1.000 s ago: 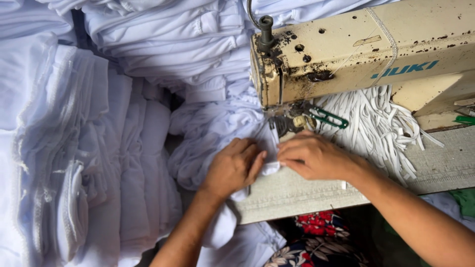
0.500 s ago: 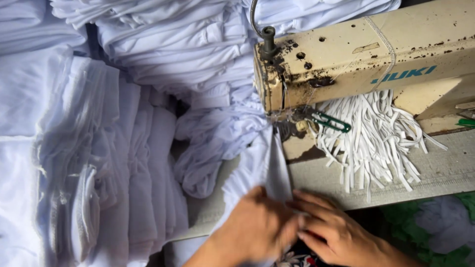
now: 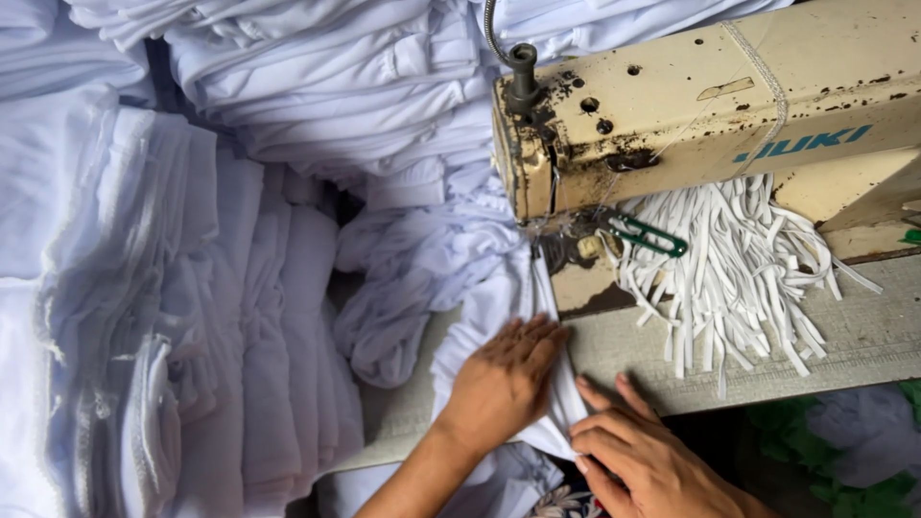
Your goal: Sewing elastic bands into the waistbands of white garments using an industrial sewing machine.
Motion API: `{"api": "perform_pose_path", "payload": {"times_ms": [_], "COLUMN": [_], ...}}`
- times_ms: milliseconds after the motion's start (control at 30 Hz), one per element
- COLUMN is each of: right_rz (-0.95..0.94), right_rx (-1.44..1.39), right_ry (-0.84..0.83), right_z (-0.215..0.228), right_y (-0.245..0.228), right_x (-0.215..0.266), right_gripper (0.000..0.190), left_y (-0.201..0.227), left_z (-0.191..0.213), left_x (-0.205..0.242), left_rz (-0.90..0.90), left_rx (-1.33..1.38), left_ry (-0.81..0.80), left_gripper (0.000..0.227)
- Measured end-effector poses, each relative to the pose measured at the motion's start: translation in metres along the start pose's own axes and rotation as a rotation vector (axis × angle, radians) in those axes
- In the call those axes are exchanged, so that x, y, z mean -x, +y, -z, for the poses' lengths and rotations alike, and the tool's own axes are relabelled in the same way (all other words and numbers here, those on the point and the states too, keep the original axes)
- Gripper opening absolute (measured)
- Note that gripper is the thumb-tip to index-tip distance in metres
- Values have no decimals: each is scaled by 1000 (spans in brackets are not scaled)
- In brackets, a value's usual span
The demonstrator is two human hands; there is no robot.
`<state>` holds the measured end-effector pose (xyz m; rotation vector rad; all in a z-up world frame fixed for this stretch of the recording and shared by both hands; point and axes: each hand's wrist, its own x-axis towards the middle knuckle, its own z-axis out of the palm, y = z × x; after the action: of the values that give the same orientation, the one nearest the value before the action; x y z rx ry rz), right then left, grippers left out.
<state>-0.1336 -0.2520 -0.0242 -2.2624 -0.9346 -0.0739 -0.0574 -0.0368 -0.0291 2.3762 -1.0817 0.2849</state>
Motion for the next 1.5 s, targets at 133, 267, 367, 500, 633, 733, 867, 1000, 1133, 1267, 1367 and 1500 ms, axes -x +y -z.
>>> {"api": "perform_pose_path", "payload": {"times_ms": [133,267,367,500,633,733,867,1000,1133,1267,1367,1500], "right_rz": [51,122,182,229,263,251,252,362,230,218,234,260], "right_rx": [9,105,172,228,238,240,330,150,98,97,36,90], "right_ry": [-55,-52,-43,0,36,50,-67,30,102,123,125,40], "right_z": [2,14,17,10,17,13,38,33,18,22,23,20], "right_y": [5,8,27,63,82,102,47,2,1,4,15,42], "right_x": [-7,-33,-53,-76,-101,-114,-100,-56,-30,-29,-35,-52], "right_gripper": [14,20,15,12,10,10,33,23,17,16,15,22], "left_y": [-4,-11,-20,-45,-55,-53,8,45,11,6,-1,-11], "left_z": [0,6,14,3,21,41,80,68,15,20,9,13], "left_x": [4,-10,-26,-29,-26,-22,-10,-7,-9,-11,-1,-9], "left_rz": [-21,10,29,142,172,100,-50,6,71,-91,-60,2], "left_rx": [10,7,17,-18,161,167,147,-56,-324,-11,43,32], "left_ry": [52,33,61,91,91,48,-206,-147,25,3,4,4], "left_gripper": [40,39,36,39,35,15,21,28,9,32,33,38]}}
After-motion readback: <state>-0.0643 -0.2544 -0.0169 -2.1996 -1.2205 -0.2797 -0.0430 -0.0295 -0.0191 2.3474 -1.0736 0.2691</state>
